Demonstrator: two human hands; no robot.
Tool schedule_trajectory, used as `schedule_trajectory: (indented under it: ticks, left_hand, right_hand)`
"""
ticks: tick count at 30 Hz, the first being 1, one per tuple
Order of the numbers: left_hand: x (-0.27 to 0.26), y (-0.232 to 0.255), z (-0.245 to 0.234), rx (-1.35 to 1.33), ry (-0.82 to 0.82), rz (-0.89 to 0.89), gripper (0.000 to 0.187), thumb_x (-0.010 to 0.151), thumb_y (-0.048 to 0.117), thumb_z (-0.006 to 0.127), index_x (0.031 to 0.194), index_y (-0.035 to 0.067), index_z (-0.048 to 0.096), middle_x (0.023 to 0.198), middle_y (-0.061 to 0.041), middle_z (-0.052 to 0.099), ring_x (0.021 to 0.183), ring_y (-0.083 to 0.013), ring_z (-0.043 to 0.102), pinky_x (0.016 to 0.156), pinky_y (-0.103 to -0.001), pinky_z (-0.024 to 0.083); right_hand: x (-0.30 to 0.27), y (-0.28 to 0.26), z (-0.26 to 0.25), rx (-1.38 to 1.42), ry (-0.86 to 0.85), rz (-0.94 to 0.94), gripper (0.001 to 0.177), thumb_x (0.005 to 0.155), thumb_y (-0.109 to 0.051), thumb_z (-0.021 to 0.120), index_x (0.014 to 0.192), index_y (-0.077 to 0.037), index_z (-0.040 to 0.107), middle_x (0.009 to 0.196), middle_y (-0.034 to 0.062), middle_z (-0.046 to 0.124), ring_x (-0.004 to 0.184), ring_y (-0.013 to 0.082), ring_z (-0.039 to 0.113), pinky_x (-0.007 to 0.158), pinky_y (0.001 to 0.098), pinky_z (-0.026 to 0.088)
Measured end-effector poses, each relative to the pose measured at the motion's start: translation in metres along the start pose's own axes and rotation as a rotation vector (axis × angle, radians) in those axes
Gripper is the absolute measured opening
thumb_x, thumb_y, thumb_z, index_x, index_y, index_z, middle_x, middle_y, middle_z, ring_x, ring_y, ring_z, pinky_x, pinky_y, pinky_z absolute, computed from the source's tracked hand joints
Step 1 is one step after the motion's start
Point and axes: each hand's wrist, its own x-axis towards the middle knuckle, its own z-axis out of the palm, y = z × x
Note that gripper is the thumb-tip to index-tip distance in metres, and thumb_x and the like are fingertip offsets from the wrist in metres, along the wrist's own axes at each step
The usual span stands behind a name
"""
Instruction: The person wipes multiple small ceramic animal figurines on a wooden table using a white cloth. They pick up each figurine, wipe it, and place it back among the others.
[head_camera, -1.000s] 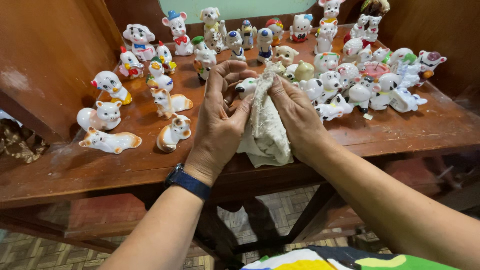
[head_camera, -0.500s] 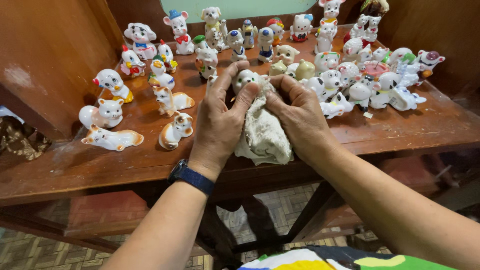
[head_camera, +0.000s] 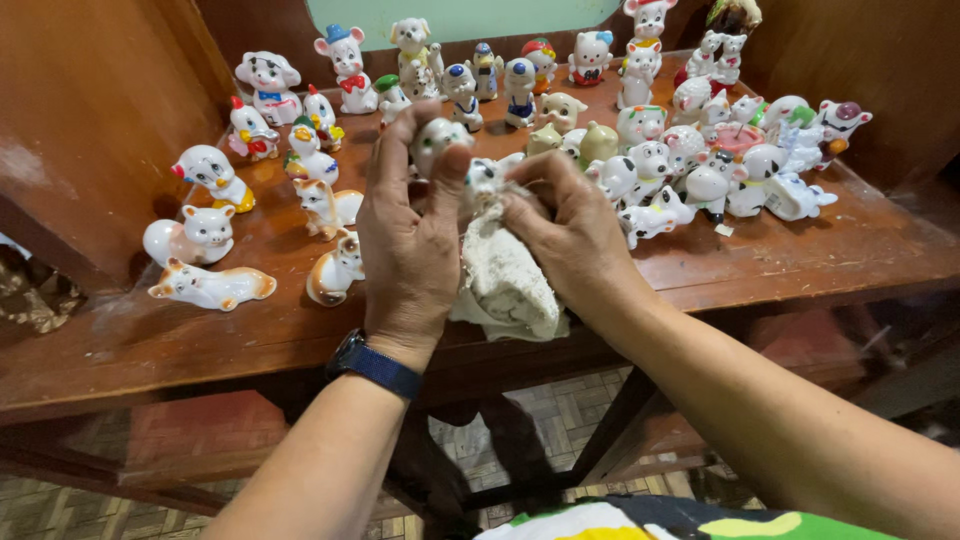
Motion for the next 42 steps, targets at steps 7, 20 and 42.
schedule_trajectory:
  ticks: [7,20,42]
  left_hand:
    - [0.067,-0.007,0.038,0.080,0.024,0.398,0.036,0.107,0.037,0.069,0.120,0.004,0.062,0.110,-0.008,0.071,0.099,-0.0177,0.073,0.084,-0.032,0.060]
    - [0.207,-0.136,0.194,0.528,-0.564,0.245,0.029,0.067,0.018,0.082,0.095,0.011,0.074,0.097,-0.019,0.073,0.093,-0.0341,0.070,0.083,-0.042,0.054]
    - [0.216,-0.137,0.219,0.843,-0.931,0.032,0.032,0.077,0.029,0.082,0.098,0.006,0.076,0.101,-0.019,0.074,0.099,-0.0320,0.072,0.088,-0.041,0.056]
  right_hand:
    - [0.007,0.004,-0.002,0.109,-0.067,0.077,0.014,0.099,-0.008,0.068,0.110,0.000,0.065,0.098,0.0021,0.072,0.090,0.0054,0.065,0.081,0.0216,0.055]
    - [0.008,0.003,-0.002,0.091,-0.071,0.050,0.018,0.095,-0.001,0.061,0.112,0.002,0.067,0.105,0.0053,0.075,0.099,0.0103,0.068,0.090,0.0265,0.056]
    - [0.010,-0.010,0.000,0.163,-0.119,0.189,0.023,0.093,-0.003,0.065,0.114,0.003,0.068,0.106,0.0068,0.076,0.097,0.0103,0.066,0.089,0.0279,0.057]
